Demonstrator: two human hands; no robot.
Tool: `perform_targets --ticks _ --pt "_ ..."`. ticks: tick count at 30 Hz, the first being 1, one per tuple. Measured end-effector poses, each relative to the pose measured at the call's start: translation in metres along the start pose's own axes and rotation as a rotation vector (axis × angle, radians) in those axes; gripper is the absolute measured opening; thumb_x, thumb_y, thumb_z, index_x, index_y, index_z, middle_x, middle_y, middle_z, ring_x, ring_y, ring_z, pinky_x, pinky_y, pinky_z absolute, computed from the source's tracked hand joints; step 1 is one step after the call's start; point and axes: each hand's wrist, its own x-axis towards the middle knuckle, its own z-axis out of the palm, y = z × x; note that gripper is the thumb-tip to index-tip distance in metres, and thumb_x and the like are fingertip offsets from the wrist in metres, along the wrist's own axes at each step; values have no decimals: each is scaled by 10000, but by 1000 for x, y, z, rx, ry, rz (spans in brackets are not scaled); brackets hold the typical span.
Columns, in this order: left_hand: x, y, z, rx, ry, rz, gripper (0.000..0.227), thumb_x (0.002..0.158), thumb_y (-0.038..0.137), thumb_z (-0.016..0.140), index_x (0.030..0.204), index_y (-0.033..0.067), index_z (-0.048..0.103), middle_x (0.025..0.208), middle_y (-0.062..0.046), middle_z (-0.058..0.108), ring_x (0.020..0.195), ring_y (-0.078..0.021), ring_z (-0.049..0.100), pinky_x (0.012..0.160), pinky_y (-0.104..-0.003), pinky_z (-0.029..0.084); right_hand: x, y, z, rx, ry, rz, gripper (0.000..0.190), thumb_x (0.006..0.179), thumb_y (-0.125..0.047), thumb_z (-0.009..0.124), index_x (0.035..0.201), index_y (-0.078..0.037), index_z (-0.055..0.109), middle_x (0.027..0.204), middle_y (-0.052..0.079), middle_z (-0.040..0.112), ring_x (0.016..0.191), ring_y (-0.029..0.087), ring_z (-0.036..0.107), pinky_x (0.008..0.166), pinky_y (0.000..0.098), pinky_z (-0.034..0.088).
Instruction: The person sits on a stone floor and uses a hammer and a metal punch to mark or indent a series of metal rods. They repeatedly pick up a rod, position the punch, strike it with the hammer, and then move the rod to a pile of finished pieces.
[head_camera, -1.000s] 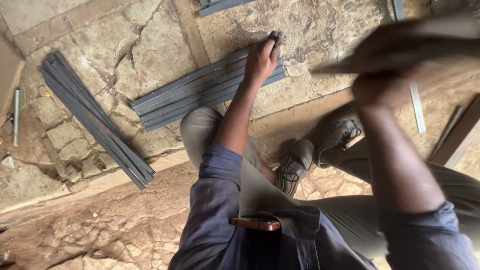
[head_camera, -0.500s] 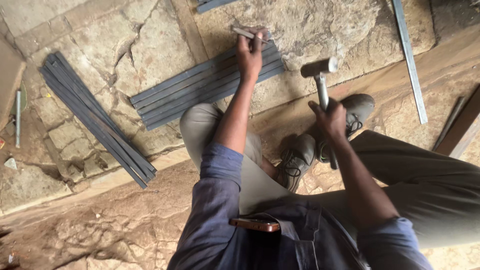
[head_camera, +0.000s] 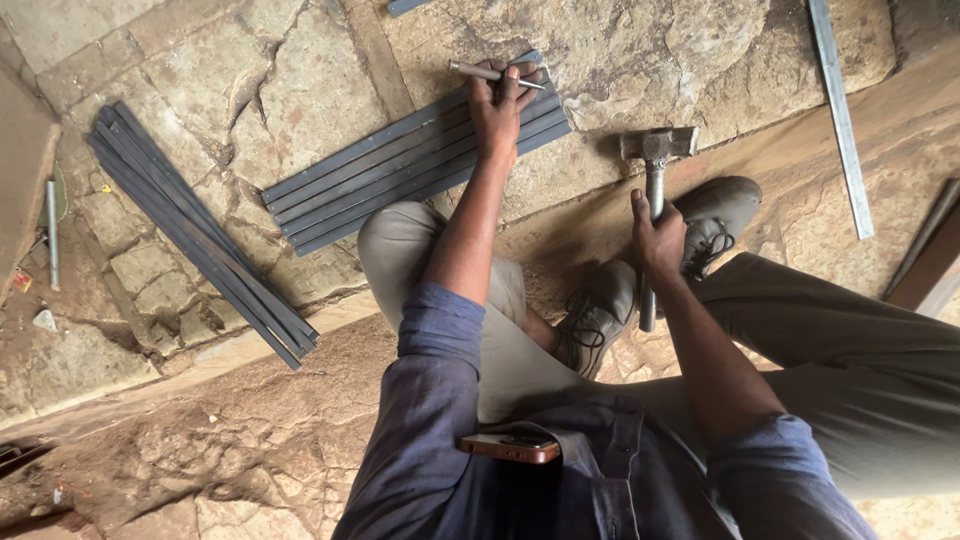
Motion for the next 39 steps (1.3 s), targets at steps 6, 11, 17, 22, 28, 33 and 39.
perform_targets --ticks 6,11,17,22,28,33,39 --pt "0 0 -1 13 -26 22 141 1063 137 564 1144 85 461 1118 -171 745 1031 -275 757 897 -469 650 -3 -9 -2 9 -22 35 560 1008 -547 629 839 -13 622 649 65 575 609 157 523 603 382 446" --pt "-1 3 1 63 -32 20 132 1056 144 564 1136 83 477 1115 -164 750 1049 -272 761 916 -470 672 -1 -7 -1 29 -43 45 529 1006 -554 617 834 -54 629 638 24 580 580 135 535 569 358 444" --pt "-1 5 2 84 -24 17 130 1045 139 573 1130 79 495 1100 -176 750 1033 -279 763 904 -475 676 -1 -6 -1 24 -36 38 553 1011 -567 619 824 -47 618 638 37 573 586 133 532 566 362 439" --pt "-1 3 1 80 -35 16 122 1058 134 568 1131 76 490 1106 -174 749 1053 -275 760 919 -458 658 -1 -6 0 26 -38 52 563 1011 -574 616 830 -41 622 636 38 580 585 138 542 571 364 447" --pt "-1 3 2 67 -44 21 122 1061 125 566 1134 75 482 1120 -175 739 1062 -272 750 929 -451 654 -1 -7 -1 22 -32 30 548 1011 -569 614 852 -45 633 644 34 585 597 133 544 588 362 456" --pt "-1 2 3 70 -32 26 131 1047 108 574 1134 71 484 1118 -178 737 1055 -272 751 921 -460 666 -3 -11 -3 12 -48 75 554 1016 -565 611 861 -33 635 650 43 583 602 146 534 597 376 453" --pt "6 -13 -2 237 -63 158 157 1030 95 601 1147 53 506 1105 -177 741 1018 -252 760 864 -407 685 -1 -4 -1 21 -39 49 535 1007 -565 607 869 -49 645 652 40 595 592 142 550 582 368 463"
